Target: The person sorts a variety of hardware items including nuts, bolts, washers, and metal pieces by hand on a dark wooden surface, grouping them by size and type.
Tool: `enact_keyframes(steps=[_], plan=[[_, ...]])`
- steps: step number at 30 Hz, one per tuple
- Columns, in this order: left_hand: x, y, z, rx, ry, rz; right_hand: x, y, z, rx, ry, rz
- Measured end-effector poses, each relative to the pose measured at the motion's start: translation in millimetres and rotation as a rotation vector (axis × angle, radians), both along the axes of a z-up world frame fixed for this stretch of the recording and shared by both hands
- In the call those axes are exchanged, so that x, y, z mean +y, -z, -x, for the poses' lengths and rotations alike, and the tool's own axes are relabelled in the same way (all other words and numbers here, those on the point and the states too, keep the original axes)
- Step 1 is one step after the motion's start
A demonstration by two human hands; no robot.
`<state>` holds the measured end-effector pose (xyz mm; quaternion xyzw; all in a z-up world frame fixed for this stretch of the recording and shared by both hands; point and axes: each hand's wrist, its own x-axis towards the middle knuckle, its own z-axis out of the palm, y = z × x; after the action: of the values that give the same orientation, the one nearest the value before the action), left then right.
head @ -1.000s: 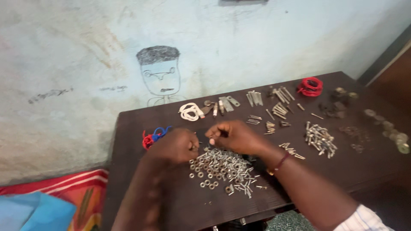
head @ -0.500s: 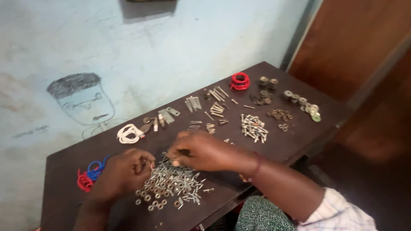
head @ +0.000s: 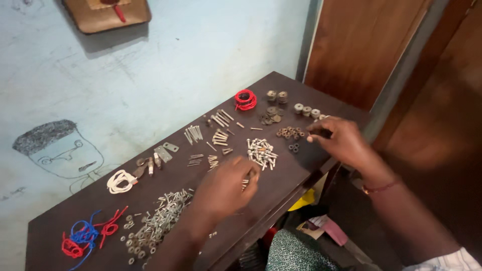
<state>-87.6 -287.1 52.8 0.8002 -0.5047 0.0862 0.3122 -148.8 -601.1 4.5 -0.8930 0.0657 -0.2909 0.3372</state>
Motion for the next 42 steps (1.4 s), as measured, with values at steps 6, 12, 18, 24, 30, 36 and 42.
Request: enact_keyframes(steps=[6, 12, 18, 24, 30, 36, 42], plan=[[-100, 27, -44, -0.135, -0.059, -0.007, -28, 41, -34, 0.014, -0.057, 0.072], [-165, 70, -85, -0.346, -0.139, -0.057, -39, 48, -71, -0.104, -0.19, 0.228], [-184, 95, -98, -0.25, -0.182, -0.049, -49, 50, -73, -0.095, -0.189, 0.203], [-182, 91, -95, -0.061, -0.181, -0.099, -51, 57, -69, -0.091, -0.21, 0.155], [-176, 84, -95, -0.045, -0.237, -0.1, -52, 62, -70, -0.089, -0.214, 0.179], [-172, 83, -96, -0.079, -0.246, -0.106, -48, 58, -70, -0.01, -0.192, 0.173], [-173, 82, -100, -0.167, -0.261, -0.18, -50, 64, -70, -0.048, -0.196, 0.199]])
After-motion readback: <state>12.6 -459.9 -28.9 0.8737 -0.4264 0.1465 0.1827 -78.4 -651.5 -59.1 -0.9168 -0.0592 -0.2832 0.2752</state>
